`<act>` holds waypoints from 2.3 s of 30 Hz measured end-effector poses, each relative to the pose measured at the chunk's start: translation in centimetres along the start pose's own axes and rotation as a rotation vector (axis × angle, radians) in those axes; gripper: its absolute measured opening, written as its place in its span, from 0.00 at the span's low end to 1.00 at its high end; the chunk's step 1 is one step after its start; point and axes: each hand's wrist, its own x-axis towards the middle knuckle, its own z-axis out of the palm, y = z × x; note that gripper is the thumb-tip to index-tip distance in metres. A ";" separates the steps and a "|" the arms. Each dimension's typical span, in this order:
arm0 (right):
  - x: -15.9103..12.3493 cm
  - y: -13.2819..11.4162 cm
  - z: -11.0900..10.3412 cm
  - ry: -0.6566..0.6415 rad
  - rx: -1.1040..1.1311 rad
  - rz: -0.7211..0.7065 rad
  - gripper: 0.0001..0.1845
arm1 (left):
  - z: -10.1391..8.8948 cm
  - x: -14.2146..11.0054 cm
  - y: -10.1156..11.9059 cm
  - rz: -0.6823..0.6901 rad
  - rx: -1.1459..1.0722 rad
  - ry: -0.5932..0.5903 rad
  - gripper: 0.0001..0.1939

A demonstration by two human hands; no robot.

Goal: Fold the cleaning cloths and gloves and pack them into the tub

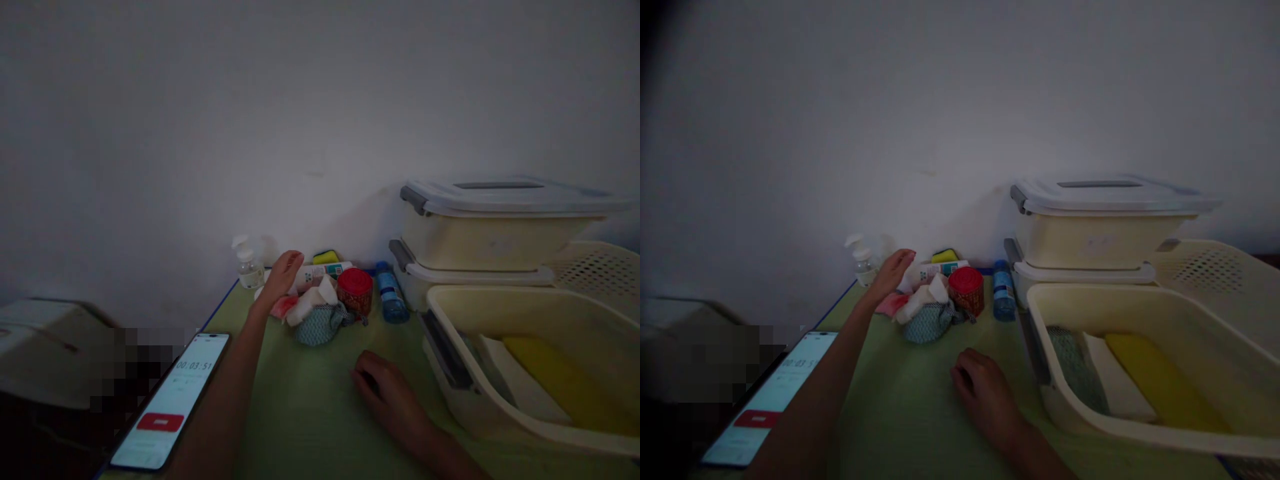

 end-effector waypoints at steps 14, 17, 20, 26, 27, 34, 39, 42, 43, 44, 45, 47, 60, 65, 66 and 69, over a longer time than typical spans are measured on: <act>-0.1 0.6 0.2 -0.070 -0.033 0.014 0.11 | 3.1 0.0 -2.7 -0.119 0.165 -0.005 0.30; 0.0 0.6 0.2 -0.078 -0.028 0.006 0.12 | 2.4 -0.1 -3.0 -0.126 0.182 -0.076 0.32; 0.1 0.7 0.3 -0.097 -0.038 0.005 0.12 | 1.7 -0.1 -3.2 -0.097 0.155 -0.143 0.32; 0.1 0.6 0.2 -0.106 -0.042 0.024 0.12 | 0.9 -0.2 -3.5 -0.061 0.092 -0.187 0.26; 0.1 0.6 0.3 -0.102 -0.040 0.021 0.12 | 0.9 -0.2 -3.5 -0.064 0.087 -0.188 0.26; 0.1 1.0 0.4 -0.079 -0.031 -0.004 0.12 | 0.6 -0.2 -3.2 -0.082 0.080 -0.224 0.23; 0.2 0.7 0.3 -0.091 -0.029 -0.004 0.13 | 0.1 0.0 -2.8 -0.097 0.105 -0.288 0.19; 0.2 0.5 0.2 -0.096 -0.032 0.002 0.12 | 0.0 0.1 -2.8 -0.108 0.134 -0.284 0.23; 0.2 0.4 0.1 -0.097 -0.035 0.001 0.12 | -0.1 0.1 -2.9 -0.109 0.145 -0.279 0.25; 0.2 0.4 0.1 -0.096 -0.038 0.000 0.12 | -0.1 0.1 -2.9 -0.108 0.156 -0.275 0.27; 0.2 0.4 0.1 -0.093 -0.041 -0.001 0.12 | 0.0 0.0 -2.9 -0.106 0.167 -0.273 0.28; 0.2 0.4 0.1 -0.085 -0.041 -0.004 0.12 | 0.1 0.0 -2.9 -0.096 0.190 -0.267 0.30; 0.1 0.5 0.1 -0.081 -0.036 -0.002 0.12 | 2.3 -0.5 -2.3 -0.086 0.167 -0.156 0.34; 0.2 0.6 0.2 -0.102 -0.044 0.005 0.12 | 1.5 -0.4 -3.2 -0.089 0.063 -0.207 0.24; 0.2 0.6 0.2 -0.104 -0.044 0.002 0.12 | 1.4 -0.5 -3.3 -0.094 0.049 -0.211 0.24; 0.2 0.5 0.2 -0.102 -0.047 0.008 0.12 | 1.3 -0.7 -3.4 -0.104 0.018 -0.213 0.27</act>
